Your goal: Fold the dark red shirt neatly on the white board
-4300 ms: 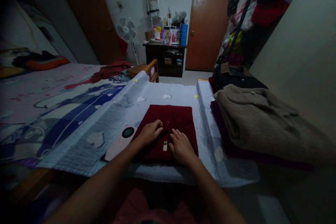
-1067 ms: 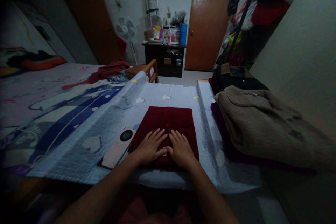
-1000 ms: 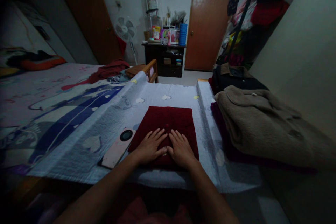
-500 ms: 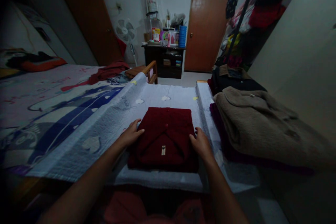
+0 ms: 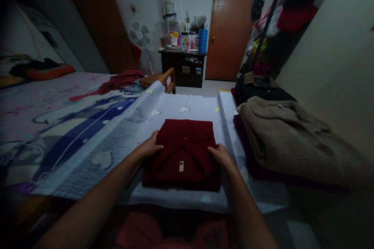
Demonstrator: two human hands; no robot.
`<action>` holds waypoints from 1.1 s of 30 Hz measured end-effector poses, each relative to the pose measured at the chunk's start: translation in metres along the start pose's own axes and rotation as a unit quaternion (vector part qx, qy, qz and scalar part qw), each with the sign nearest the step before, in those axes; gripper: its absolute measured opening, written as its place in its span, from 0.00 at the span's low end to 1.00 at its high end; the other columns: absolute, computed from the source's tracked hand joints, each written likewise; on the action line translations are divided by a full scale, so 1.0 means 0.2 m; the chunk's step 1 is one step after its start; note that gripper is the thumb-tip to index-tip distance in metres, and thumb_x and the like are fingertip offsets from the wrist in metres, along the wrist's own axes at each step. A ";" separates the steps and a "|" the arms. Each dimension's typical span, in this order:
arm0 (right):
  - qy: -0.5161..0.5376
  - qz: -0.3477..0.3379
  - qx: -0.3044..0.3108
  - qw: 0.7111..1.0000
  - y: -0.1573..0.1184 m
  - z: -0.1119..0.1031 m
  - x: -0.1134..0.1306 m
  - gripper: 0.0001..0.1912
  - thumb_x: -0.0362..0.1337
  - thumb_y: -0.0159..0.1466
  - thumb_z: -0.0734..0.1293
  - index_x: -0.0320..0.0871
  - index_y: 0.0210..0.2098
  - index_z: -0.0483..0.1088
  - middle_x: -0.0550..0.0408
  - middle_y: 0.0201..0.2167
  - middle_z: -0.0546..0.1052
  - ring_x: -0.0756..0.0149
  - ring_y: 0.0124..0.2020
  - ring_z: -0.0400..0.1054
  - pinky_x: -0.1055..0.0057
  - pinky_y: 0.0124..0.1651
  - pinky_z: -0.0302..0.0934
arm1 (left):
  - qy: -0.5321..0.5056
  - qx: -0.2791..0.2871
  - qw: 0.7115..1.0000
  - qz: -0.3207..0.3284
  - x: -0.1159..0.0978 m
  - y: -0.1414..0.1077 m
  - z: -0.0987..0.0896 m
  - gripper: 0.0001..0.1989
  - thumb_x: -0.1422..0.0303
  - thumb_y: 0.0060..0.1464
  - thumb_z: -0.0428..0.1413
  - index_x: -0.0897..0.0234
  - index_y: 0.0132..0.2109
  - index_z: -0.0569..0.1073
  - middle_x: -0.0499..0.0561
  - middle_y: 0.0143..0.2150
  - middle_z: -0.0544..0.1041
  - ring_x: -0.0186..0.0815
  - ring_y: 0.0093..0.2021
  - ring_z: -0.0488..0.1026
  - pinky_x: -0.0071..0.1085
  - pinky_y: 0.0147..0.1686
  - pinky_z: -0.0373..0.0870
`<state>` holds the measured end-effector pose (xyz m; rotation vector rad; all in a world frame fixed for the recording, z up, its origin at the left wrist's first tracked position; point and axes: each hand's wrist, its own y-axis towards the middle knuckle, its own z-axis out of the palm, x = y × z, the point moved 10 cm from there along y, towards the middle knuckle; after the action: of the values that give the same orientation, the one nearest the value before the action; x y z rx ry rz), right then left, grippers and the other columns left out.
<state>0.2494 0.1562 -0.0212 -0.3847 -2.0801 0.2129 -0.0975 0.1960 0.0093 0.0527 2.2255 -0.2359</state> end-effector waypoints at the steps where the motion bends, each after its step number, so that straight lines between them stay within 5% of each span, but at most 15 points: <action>1: 0.009 -0.007 0.004 1.000 0.00 0.01 0.00 0.17 0.45 0.57 0.68 0.39 0.39 0.70 0.47 0.36 0.78 0.60 0.36 0.74 0.69 0.35 0.66 | -0.022 0.001 0.999 -0.026 0.02 0.01 0.00 0.39 0.72 0.43 0.59 0.68 0.62 0.54 0.61 0.53 0.75 0.45 0.50 0.75 0.39 0.49 0.70; 6: 0.080 -0.010 0.018 0.997 -0.03 0.03 0.02 0.14 0.44 0.58 0.67 0.41 0.38 0.69 0.50 0.35 0.78 0.61 0.35 0.74 0.69 0.34 0.68 | -0.233 0.115 0.963 -0.074 0.02 -0.02 0.10 0.31 0.64 0.36 0.65 0.70 0.50 0.71 0.59 0.46 0.79 0.50 0.47 0.76 0.42 0.47 0.72; 9: 0.157 0.022 0.037 0.987 -0.06 0.06 0.02 0.13 0.43 0.59 0.67 0.43 0.40 0.68 0.50 0.36 0.79 0.61 0.35 0.75 0.68 0.35 0.69 | -0.327 0.138 0.931 -0.085 -0.03 -0.09 0.12 0.33 0.60 0.36 0.65 0.68 0.51 0.70 0.59 0.48 0.79 0.49 0.48 0.76 0.43 0.49 0.72; 14: 0.311 0.067 0.109 0.942 -0.13 0.13 0.07 0.13 0.40 0.60 0.67 0.41 0.43 0.68 0.47 0.39 0.80 0.60 0.36 0.76 0.65 0.39 0.72 | -0.349 0.165 0.920 -0.073 -0.11 -0.21 0.10 0.36 0.59 0.42 0.63 0.61 0.59 0.66 0.56 0.56 0.74 0.46 0.53 0.74 0.41 0.53 0.71; 17: 0.347 0.075 0.152 0.923 -0.16 0.17 0.09 0.13 0.39 0.61 0.66 0.39 0.43 0.70 0.45 0.39 0.80 0.60 0.38 0.77 0.65 0.43 0.71 | -0.372 0.154 0.912 -0.084 -0.08 -0.23 0.10 0.33 0.59 0.44 0.62 0.62 0.58 0.67 0.56 0.55 0.75 0.47 0.53 0.73 0.41 0.53 0.71; 21: 0.359 0.080 0.162 0.916 -0.17 0.18 0.08 0.14 0.38 0.62 0.65 0.39 0.46 0.69 0.46 0.43 0.80 0.61 0.39 0.77 0.66 0.44 0.71 | -0.417 0.108 0.885 -0.174 0.08 -0.25 0.13 0.22 0.63 0.45 0.62 0.67 0.48 0.74 0.58 0.47 0.80 0.47 0.48 0.77 0.39 0.50 0.73; 25: 0.392 0.047 0.175 0.902 -0.18 0.19 0.11 0.18 0.35 0.61 0.66 0.42 0.51 0.67 0.49 0.47 0.79 0.62 0.41 0.76 0.67 0.45 0.71 | -0.472 0.135 0.845 -0.213 0.11 -0.33 0.20 0.16 0.66 0.45 0.63 0.68 0.43 0.75 0.58 0.41 0.81 0.45 0.44 0.78 0.38 0.48 0.74; 29: 0.419 0.029 0.183 0.889 -0.19 0.20 0.14 0.22 0.36 0.59 0.69 0.43 0.53 0.65 0.49 0.49 0.78 0.61 0.42 0.76 0.65 0.45 0.72 | -0.497 0.155 0.836 -0.175 0.04 -0.39 0.22 0.23 0.68 0.43 0.65 0.68 0.49 0.74 0.59 0.44 0.81 0.48 0.47 0.77 0.41 0.50 0.73; 33: 0.441 -0.006 0.160 0.883 -0.20 0.19 0.18 0.26 0.33 0.54 0.71 0.45 0.52 0.66 0.51 0.49 0.78 0.61 0.44 0.75 0.66 0.47 0.71 | -0.491 0.106 0.859 -0.098 -0.02 -0.36 0.18 0.36 0.75 0.37 0.66 0.66 0.57 0.68 0.58 0.50 0.78 0.48 0.51 0.75 0.43 0.54 0.69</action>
<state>0.1927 0.1314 0.0001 -0.2014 -1.1184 0.3000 -0.0765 0.1187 0.0010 -0.1498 1.1703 -0.4916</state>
